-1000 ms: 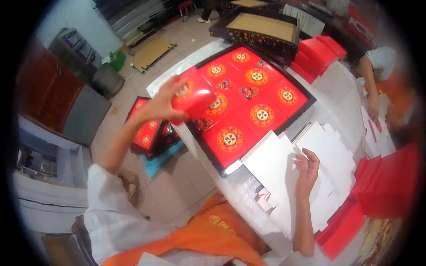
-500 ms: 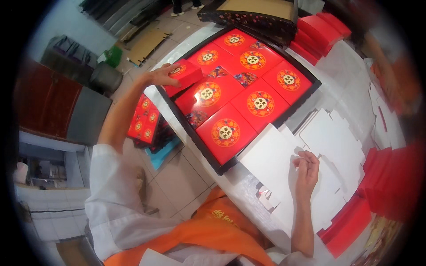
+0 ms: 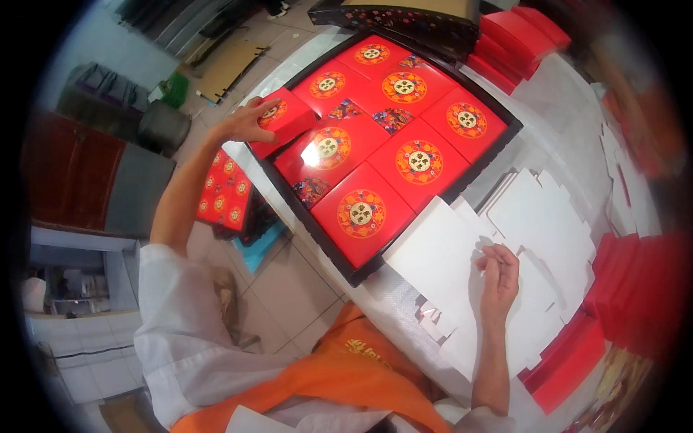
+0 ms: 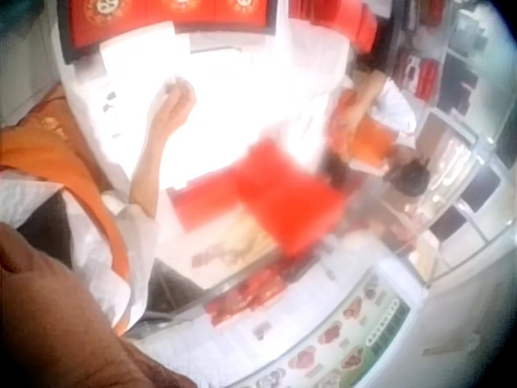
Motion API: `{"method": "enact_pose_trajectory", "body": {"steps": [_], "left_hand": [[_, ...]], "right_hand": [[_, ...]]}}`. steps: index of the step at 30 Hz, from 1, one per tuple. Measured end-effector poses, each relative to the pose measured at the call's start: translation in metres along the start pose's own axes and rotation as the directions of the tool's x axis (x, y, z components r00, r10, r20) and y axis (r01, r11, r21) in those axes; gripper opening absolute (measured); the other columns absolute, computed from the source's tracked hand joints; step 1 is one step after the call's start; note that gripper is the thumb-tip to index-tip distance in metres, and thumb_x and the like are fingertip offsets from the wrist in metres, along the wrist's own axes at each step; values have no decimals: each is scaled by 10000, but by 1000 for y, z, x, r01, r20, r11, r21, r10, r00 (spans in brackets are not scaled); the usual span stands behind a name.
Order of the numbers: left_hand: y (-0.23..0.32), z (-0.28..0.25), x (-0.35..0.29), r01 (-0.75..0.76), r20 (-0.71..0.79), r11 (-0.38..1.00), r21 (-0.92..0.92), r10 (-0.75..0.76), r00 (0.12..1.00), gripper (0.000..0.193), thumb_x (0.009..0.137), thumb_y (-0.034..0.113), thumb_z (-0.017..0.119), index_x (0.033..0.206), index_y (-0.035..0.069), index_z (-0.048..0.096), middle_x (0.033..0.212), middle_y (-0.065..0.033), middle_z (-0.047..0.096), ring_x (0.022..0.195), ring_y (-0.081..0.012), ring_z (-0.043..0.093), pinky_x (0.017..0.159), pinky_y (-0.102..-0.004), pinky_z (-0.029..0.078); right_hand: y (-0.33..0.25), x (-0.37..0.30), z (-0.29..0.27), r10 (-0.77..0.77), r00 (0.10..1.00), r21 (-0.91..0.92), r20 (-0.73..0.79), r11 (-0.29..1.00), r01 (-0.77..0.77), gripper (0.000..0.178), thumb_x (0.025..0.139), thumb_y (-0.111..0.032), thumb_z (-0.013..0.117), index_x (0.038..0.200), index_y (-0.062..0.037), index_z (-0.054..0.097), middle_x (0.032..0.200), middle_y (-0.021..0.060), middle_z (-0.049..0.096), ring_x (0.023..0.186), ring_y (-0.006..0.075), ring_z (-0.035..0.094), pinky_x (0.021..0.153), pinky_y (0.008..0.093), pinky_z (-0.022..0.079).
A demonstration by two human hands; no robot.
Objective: The person assembles small red boxes by folding white cardboard inserts and placing them inside red outer shells. The person repeatedly picks up a white insert, folds it into a rectangular shape, and inserts it into a red box, then places the completed unit into a black tray.
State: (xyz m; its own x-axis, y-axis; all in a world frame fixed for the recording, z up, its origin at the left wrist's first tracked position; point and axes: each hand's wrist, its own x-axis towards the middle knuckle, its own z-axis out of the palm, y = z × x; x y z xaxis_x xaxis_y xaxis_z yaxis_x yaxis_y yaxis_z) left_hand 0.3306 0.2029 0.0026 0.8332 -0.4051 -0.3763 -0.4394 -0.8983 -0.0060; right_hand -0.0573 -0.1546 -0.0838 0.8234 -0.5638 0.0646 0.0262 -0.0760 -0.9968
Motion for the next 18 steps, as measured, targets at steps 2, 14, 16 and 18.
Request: {"method": "enact_pose_trajectory", "body": {"steps": [2, 14, 16, 18], "left_hand": [[3, 2, -2, 35, -48, 998, 53, -32, 998, 943, 531, 570, 630, 1355, 285, 270, 1377, -152, 247, 1197, -426, 307, 944, -545, 304], [0, 53, 9, -45, -287, 998, -44, 31, 957, 923, 557, 590, 632, 1346, 240, 303, 1385, -176, 230, 1224, -443, 237, 954, -565, 266], [12, 69, -2, 31, -341, 1000, 0, -30, 940, 849, 670, 652, 531, 1357, 229, 269, 1400, -191, 194, 1272, -427, 167, 972, -581, 213], [9, 86, 2, 19, -356, 1000, -8, -21, 934, 795, 729, 658, 442, 1368, 230, 243, 1417, -184, 160, 1298, -398, 125, 992, -579, 152]], "right_hand": [[0, 0, 2, 3, 1000, 3, 4, 1000, -3, 209, 891, -45, 428, 1091, 11, 452, 996, 85, 558, 792, 114, 514, 743, 250, 429], [-2, 0, 7, -13, 999, -10, -38, 1000, 13, 199, 893, -116, 464, 1066, -23, 488, 917, 46, 578, 736, 98, 506, 689, 221, 407], [-1, -1, 4, -10, 999, -31, -30, 999, 9, 198, 894, -118, 461, 1066, -23, 487, 917, 45, 578, 737, 96, 506, 685, 222, 406], [0, -3, 1, -5, 1000, -33, -2, 999, 5, 198, 892, -74, 441, 1073, 0, 467, 949, 67, 561, 768, 107, 506, 722, 241, 417]]}}
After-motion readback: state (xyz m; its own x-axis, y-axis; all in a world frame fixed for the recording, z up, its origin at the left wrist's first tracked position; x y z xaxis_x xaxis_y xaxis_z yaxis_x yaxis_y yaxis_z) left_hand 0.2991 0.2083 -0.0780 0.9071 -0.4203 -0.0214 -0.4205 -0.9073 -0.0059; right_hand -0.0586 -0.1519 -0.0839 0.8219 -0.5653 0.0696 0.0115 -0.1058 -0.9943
